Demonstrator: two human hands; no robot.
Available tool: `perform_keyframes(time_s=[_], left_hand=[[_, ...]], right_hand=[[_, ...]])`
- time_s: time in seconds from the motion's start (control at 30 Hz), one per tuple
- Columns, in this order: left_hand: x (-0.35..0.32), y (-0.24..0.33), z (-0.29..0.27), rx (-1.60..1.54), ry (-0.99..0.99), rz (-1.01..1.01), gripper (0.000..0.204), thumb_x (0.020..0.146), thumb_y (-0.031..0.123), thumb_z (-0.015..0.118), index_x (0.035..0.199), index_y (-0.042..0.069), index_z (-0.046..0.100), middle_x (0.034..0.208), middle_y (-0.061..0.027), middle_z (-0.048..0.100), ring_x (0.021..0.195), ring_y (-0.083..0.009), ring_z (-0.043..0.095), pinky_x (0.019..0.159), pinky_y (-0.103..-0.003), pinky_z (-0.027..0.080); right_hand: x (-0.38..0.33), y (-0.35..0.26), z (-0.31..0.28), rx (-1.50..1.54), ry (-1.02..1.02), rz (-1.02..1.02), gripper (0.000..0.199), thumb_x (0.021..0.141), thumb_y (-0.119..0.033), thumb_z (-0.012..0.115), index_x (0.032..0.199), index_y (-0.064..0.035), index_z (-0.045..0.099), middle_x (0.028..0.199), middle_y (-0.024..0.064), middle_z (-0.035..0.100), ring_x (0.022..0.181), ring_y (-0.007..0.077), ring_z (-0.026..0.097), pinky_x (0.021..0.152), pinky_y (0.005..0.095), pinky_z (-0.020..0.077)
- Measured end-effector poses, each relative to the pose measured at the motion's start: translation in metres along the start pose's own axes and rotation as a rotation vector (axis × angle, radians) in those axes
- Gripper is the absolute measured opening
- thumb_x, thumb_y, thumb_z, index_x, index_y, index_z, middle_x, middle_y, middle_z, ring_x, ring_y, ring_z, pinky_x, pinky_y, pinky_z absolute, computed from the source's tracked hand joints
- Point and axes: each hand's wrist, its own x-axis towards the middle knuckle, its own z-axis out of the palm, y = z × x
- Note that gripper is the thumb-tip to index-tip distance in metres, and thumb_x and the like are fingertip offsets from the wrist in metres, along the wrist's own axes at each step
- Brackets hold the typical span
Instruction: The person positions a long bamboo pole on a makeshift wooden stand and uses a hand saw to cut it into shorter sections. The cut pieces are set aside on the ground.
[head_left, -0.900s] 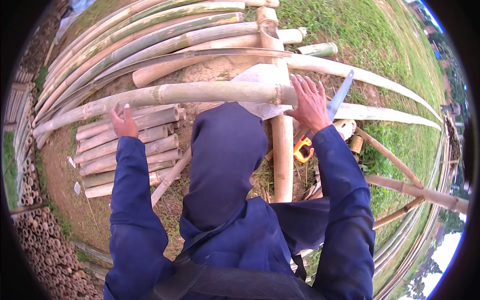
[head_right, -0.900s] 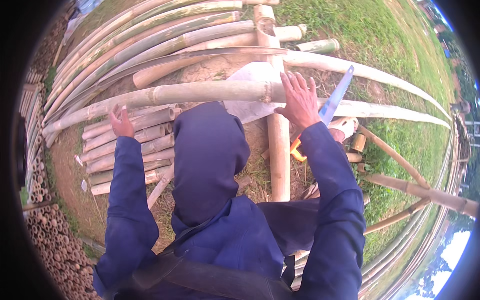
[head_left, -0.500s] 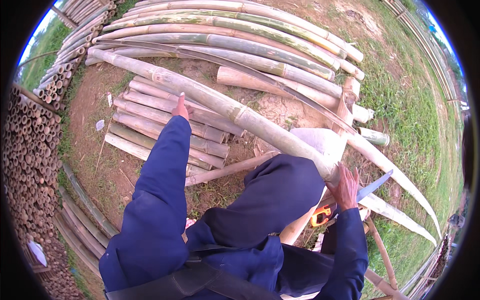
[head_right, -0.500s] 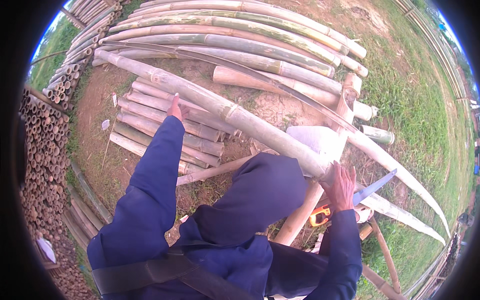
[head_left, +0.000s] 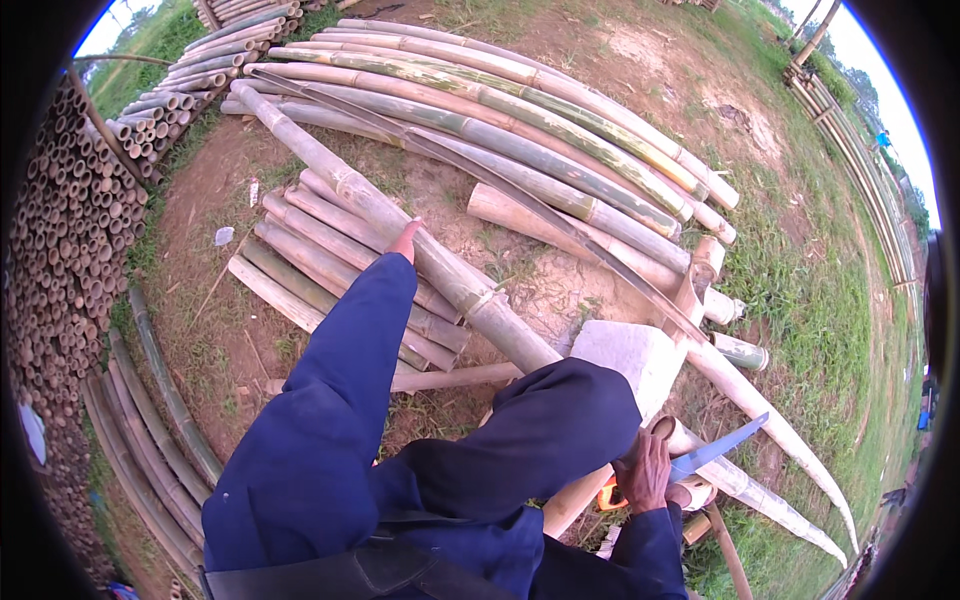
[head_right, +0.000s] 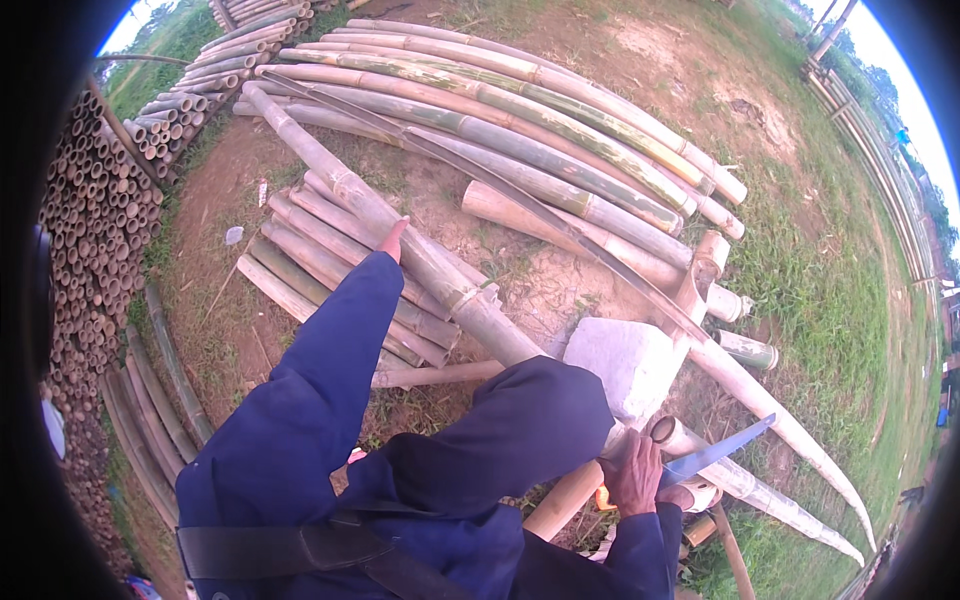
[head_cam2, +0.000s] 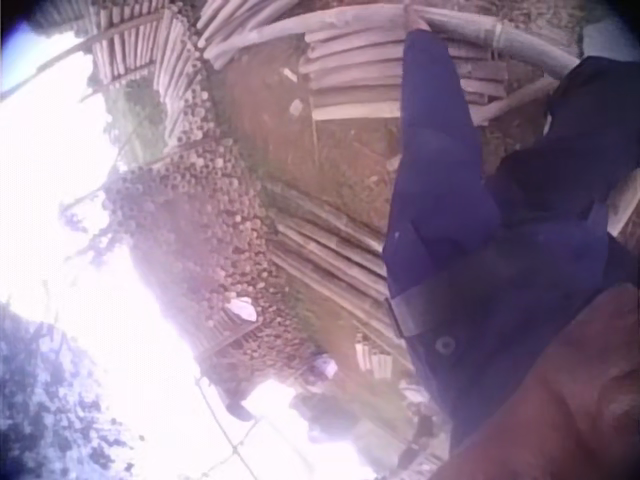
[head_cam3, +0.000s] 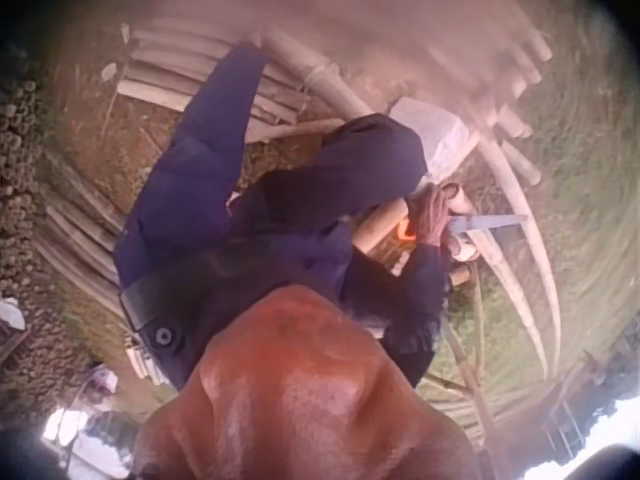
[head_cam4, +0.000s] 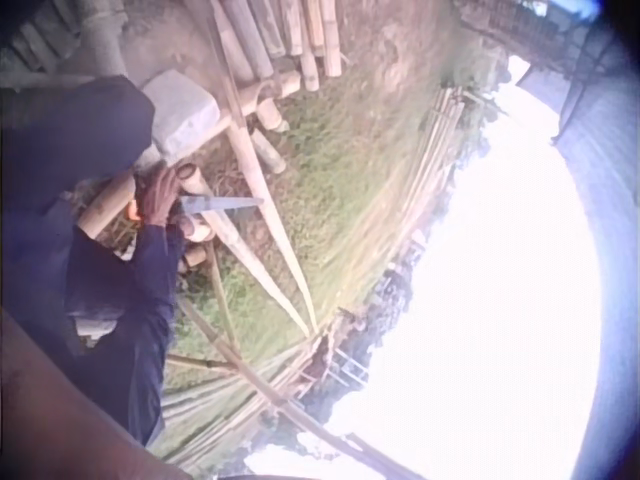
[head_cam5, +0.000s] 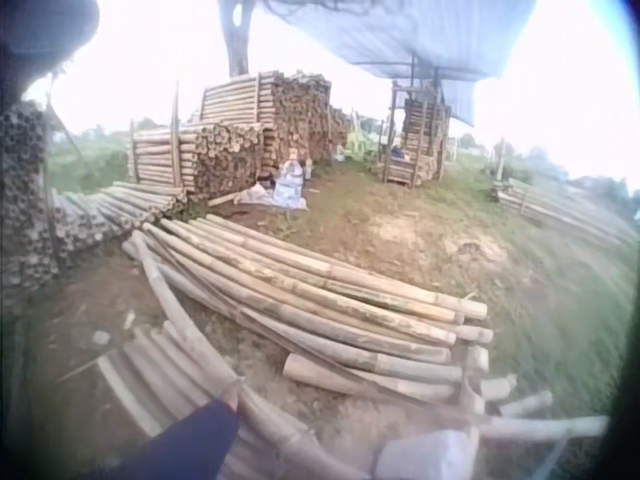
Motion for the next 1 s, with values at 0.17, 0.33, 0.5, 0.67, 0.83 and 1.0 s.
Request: perform_keyframes(time_s=[0.17, 0.33, 0.5, 0.67, 0.83, 1.0], left_hand=[[-0.056, -0.003, 0.032, -0.259, -0.114, -0.087, 0.109, 0.074, 0.065, 0.079, 0.148, -0.010, 0.048, 0.147, -0.0230, 0.054, 0.131, -0.0321, 0.054, 0.115, -0.038, 0.039], [-0.044, -0.009, 0.014, -0.198, -0.064, -0.004, 0.101, 0.074, 0.060, 0.081, 0.148, -0.001, 0.048, 0.143, -0.0188, 0.055, 0.126, -0.0299, 0.056, 0.111, -0.042, 0.042], [-0.083, 0.028, 0.063, -0.137, -0.026, 0.033, 0.099, 0.070, 0.056, 0.084, 0.141, -0.006, 0.054, 0.132, -0.0196, 0.062, 0.113, -0.0290, 0.062, 0.102, -0.041, 0.048], [-0.050, 0.085, 0.077, -0.230, -0.262, 0.067, 0.093, 0.073, 0.052, 0.082, 0.141, -0.005, 0.053, 0.130, -0.0204, 0.063, 0.110, -0.0304, 0.064, 0.099, -0.040, 0.050], [-0.035, 0.095, 0.102, -0.181, -0.297, 0.059, 0.084, 0.078, 0.048, 0.079, 0.140, 0.000, 0.052, 0.128, -0.0180, 0.063, 0.111, -0.0296, 0.064, 0.096, -0.043, 0.053], [-0.053, 0.113, 0.125, -0.349, -0.377, 0.065, 0.078, 0.082, 0.045, 0.077, 0.142, 0.006, 0.048, 0.132, -0.0157, 0.058, 0.117, -0.0297, 0.060, 0.100, -0.047, 0.050]], right_hand=[[-0.024, 0.007, -0.003, -0.192, 0.075, 0.004, 0.087, 0.072, -0.029, 0.087, 0.141, 0.0029, 0.046, 0.109, 0.0186, 0.053, 0.101, 0.0375, 0.055, 0.089, 0.0471, 0.0460], [-0.029, 0.021, 0.019, -0.171, 0.040, -0.011, 0.086, 0.073, -0.036, 0.087, 0.139, 0.0038, 0.048, 0.108, 0.0175, 0.053, 0.100, 0.0357, 0.056, 0.088, 0.0463, 0.0462], [-0.046, 0.021, 0.032, -0.119, 0.033, 0.020, 0.085, 0.073, -0.040, 0.088, 0.136, 0.0018, 0.050, 0.106, 0.0167, 0.054, 0.098, 0.0348, 0.057, 0.082, 0.0451, 0.0467], [-0.003, -0.002, -0.021, -0.102, 0.121, 0.020, 0.083, 0.069, -0.035, 0.091, 0.133, 0.0011, 0.052, 0.104, 0.0166, 0.055, 0.096, 0.0358, 0.057, 0.080, 0.0482, 0.0475], [0.019, -0.005, -0.052, -0.110, 0.037, 0.059, 0.079, 0.067, -0.033, 0.091, 0.129, -0.0015, 0.054, 0.108, 0.0173, 0.057, 0.102, 0.0385, 0.058, 0.083, 0.0496, 0.0491], [0.059, 0.015, -0.061, -0.107, -0.020, 0.088, 0.078, 0.069, -0.033, 0.090, 0.130, -0.0019, 0.053, 0.114, 0.0159, 0.056, 0.111, 0.0363, 0.058, 0.085, 0.0495, 0.0491]])
